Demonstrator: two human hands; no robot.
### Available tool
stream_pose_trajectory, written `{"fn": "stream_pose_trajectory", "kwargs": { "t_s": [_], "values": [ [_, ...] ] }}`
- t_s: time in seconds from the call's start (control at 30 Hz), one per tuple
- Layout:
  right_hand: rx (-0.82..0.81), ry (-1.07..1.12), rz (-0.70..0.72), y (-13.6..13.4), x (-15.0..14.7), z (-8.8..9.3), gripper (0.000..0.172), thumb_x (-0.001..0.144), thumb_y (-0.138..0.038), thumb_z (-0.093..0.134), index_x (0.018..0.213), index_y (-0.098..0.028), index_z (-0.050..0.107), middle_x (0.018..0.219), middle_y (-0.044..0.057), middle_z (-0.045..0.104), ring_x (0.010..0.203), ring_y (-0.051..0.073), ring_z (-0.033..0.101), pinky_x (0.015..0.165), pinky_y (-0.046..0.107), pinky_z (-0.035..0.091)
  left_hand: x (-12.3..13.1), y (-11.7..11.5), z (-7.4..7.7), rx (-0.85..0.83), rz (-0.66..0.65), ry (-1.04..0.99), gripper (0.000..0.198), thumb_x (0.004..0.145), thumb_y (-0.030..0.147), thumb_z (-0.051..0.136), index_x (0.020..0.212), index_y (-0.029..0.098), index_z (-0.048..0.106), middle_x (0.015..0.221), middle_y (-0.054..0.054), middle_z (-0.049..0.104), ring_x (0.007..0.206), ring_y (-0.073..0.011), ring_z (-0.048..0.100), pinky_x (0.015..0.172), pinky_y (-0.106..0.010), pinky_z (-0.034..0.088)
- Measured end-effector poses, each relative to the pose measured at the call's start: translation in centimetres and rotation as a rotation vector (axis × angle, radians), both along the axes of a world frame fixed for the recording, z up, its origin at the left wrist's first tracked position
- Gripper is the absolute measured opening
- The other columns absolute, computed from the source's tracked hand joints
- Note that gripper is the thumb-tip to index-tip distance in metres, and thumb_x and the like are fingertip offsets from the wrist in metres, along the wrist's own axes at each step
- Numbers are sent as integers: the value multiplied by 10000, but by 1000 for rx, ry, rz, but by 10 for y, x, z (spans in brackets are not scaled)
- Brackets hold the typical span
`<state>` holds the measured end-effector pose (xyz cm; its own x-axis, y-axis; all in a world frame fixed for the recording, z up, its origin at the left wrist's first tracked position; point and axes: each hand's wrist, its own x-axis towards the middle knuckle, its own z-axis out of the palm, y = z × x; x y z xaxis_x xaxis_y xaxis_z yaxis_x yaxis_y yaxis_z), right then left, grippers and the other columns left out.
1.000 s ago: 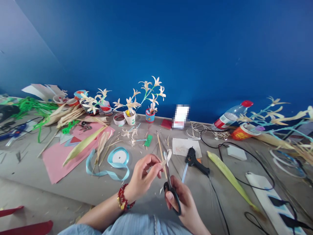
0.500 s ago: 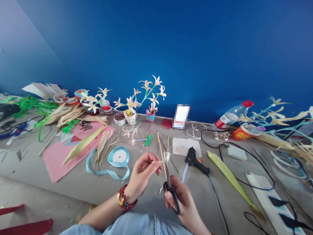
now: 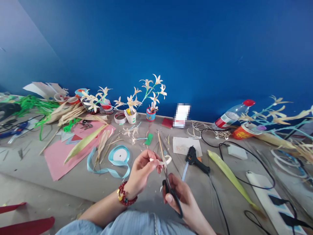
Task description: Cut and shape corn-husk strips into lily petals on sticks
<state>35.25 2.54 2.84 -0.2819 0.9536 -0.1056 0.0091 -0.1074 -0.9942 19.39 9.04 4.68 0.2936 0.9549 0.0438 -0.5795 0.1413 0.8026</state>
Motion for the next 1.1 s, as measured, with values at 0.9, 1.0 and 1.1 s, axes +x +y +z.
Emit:
{"fn": "stream_pose_trajectory", "kwargs": {
  "t_s": [0.9,1.0,1.1],
  "values": [
    [-33,31,-75,2,-3,-13,544,789,-735,605,742,-218,442,559,-44,497,486,110,461,487,234,331,0,-4,-13,-99,-13,-31,197,840,224,725,790,153,548,750,-18,645,654,-103,585,661,-233,446],
    [-28,39,-79,3,-5,-13,542,794,-733,602,744,-218,440,560,-44,501,482,107,451,486,234,331,1,-5,-17,-96,9,-38,181,838,219,728,804,155,562,771,-14,647,669,-102,579,679,-237,441],
    [-25,39,-78,2,-6,-11,536,804,-727,594,732,-220,436,548,-44,503,474,103,439,485,232,334,1,-4,-15,-124,37,-19,204,824,243,742,784,157,562,785,-8,647,643,-95,569,659,-233,439]
  ]
}}
